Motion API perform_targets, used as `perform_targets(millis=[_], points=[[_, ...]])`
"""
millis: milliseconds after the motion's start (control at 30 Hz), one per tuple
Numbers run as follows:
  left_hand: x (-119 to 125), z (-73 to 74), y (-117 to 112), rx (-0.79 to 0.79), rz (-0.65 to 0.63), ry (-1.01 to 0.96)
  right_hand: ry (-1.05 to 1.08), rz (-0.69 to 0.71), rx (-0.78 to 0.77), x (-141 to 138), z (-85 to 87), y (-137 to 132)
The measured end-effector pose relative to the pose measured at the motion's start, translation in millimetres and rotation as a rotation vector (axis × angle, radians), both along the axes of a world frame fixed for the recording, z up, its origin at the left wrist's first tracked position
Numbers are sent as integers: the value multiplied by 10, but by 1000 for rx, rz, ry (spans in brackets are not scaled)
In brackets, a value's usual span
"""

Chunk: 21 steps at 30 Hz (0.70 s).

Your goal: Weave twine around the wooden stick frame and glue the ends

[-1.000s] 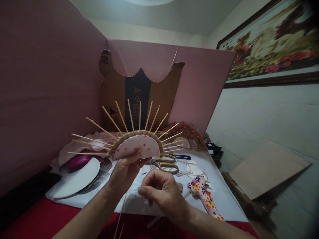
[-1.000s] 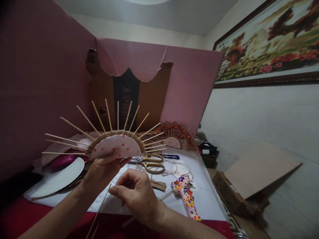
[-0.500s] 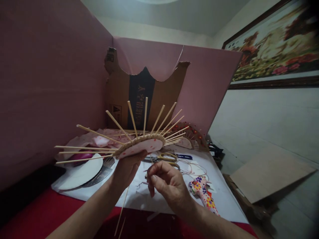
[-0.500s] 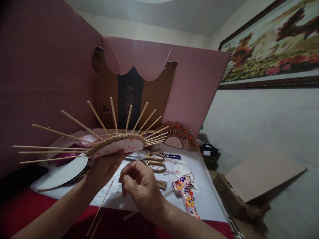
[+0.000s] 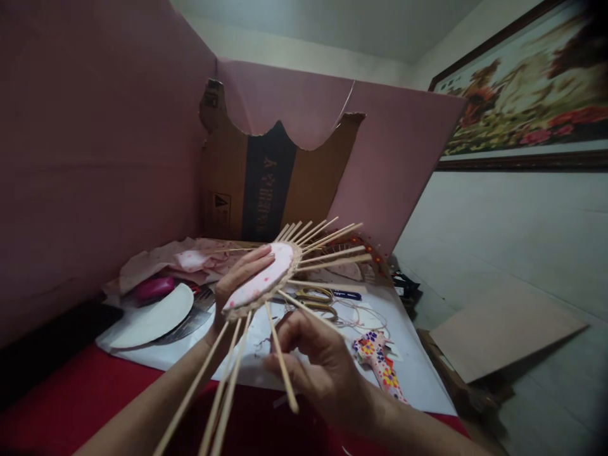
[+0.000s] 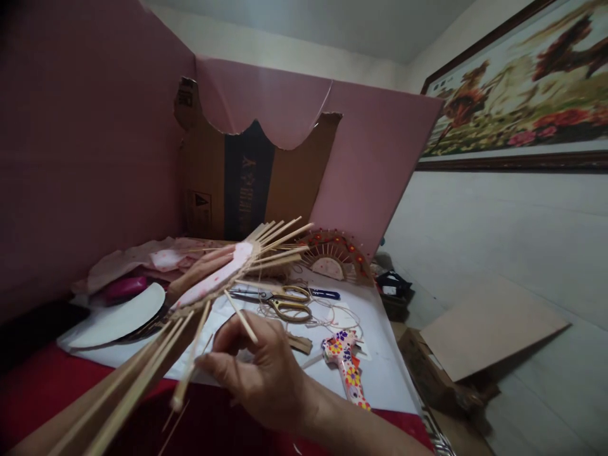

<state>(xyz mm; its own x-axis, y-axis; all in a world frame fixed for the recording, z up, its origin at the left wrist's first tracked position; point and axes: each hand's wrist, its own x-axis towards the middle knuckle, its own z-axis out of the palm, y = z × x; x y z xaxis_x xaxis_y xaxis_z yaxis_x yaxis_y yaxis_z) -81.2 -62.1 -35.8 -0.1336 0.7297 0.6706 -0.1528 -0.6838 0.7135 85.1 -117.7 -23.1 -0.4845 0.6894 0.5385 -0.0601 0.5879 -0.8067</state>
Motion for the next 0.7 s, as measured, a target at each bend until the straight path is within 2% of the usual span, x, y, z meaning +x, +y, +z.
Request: perform_targets(millis=[33,100,133,200,333,533,700], points=[[-26,15,-11,146,131,110,-79,48,44,0,12,-20],[-54,34,-19,396,313,284,-246,165,110,-3,23,-52],[-56,38,-18,487,369,353,-318,206,136,-7,19,-61],[-44,41,-13,564,388,422,-433,217,189,-19,-7,-54],[-23,39,-8,577,351,454,-520,203,285,-29,-87,35],[-37,7,24,565,292,449,-633,152,294,28,-83,123],[-5,-4,17,439,213,446,-606,59,389,15,-115,121]])
